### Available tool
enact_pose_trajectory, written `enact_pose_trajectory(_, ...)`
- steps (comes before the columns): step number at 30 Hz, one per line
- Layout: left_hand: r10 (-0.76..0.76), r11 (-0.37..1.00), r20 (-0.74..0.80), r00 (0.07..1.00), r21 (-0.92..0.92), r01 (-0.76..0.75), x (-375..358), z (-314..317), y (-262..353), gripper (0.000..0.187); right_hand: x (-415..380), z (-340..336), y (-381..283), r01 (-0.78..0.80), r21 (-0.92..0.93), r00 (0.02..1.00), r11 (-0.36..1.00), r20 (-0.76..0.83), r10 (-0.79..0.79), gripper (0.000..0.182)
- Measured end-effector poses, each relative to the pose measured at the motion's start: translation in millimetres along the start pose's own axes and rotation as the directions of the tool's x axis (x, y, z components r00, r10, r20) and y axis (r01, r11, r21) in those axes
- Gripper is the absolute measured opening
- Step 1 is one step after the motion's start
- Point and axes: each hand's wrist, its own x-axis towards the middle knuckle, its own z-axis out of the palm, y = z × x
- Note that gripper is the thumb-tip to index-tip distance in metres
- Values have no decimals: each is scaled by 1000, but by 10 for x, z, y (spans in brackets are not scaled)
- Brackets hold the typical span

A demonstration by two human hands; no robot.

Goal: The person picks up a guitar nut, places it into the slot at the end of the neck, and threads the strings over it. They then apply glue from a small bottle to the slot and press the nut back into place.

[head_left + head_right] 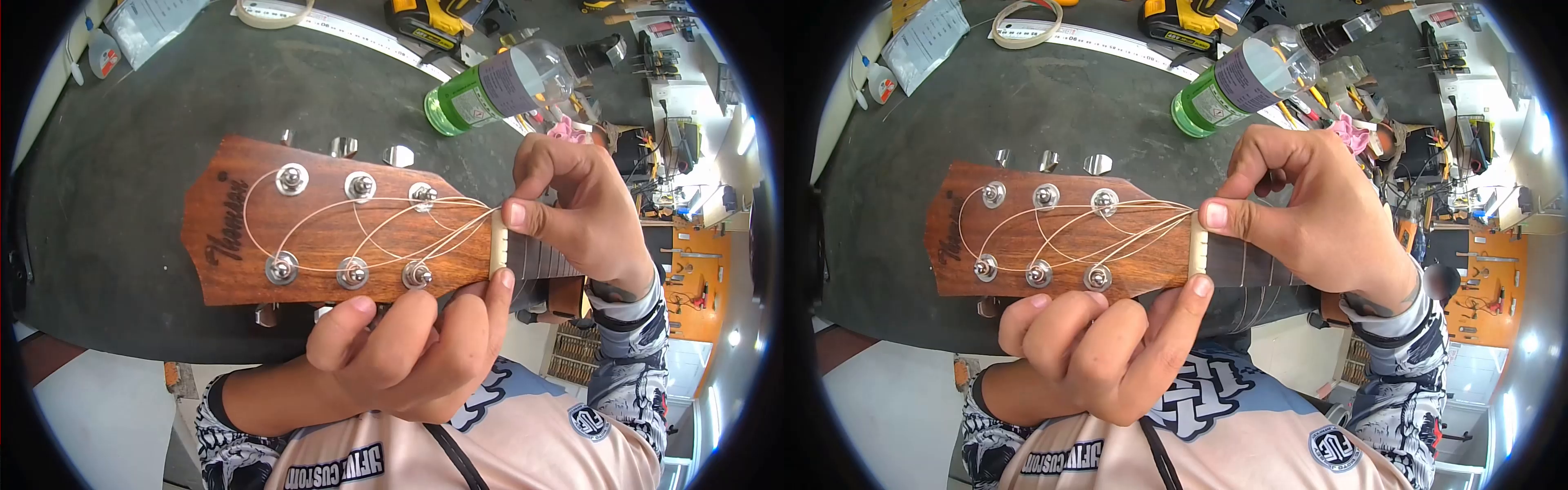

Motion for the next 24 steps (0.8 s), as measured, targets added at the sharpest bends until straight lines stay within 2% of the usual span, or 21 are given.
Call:
enact_pose_trajectory(6, -23, 999, -1, 1000, -37, 23, 46, 40, 39, 17, -47, -29, 27, 38, -53, 998, 998, -39, -40, 24)
enact_pose_trajectory(8, -72, 994, 79, 994, -77, 78, 131, -11, 56, 22, -35, -36, 50, 30, -18, 998, 999, -48, -31, 24)
enact_pose_trajectory(11, -152, 969, 186, 971, -164, 184, 309, -62, 115, 31, -28, -113, 111, 14, -79, 999, 997, -46, -18, 25)
enact_pose_trajectory(12, -179, 958, 211, 961, -185, 219, 360, -69, 133, 34, -4, -130, 156, 37, -32, 998, 999, -51, -38, 27)
enact_pose_trajectory(15, -140, 957, 337, 931, -194, 214, 600, -111, 98, 32, -30, -189, 83, -133, 24, 990, 991, -37, 133, 22)
enact_pose_trajectory(16, -123, 961, 355, 927, -192, 201, 649, -120, 102, 31, -17, -188, 199, -18, 51, 997, 999, -80, 22, 27)
enact_pose_trajectory(19, -100, 964, 410, 907, -186, 191, 735, -125, 118, 25, -17, -165, 334, 76, 70, 993, 995, -93, -70, 27)
enact_pose_trajectory(20, -99, 960, 421, 902, -198, 198, 749, -109, 112, 24, -51, -192, 253, 8, 30, 997, 1000, -79, -5, 22)
enact_pose_trajectory(23, -54, 964, 449, 892, -208, 164, 829, -104, 19, 24, -77, -149, 150, -26, 30, 992, 999, -123, 29, 28)
enact_pose_trajectory(24, -40, 960, 460, 887, -228, 161, 849, -103, -16, 25, -64, -137, 146, -9, -26, 989, 1000, -147, 5, 29)
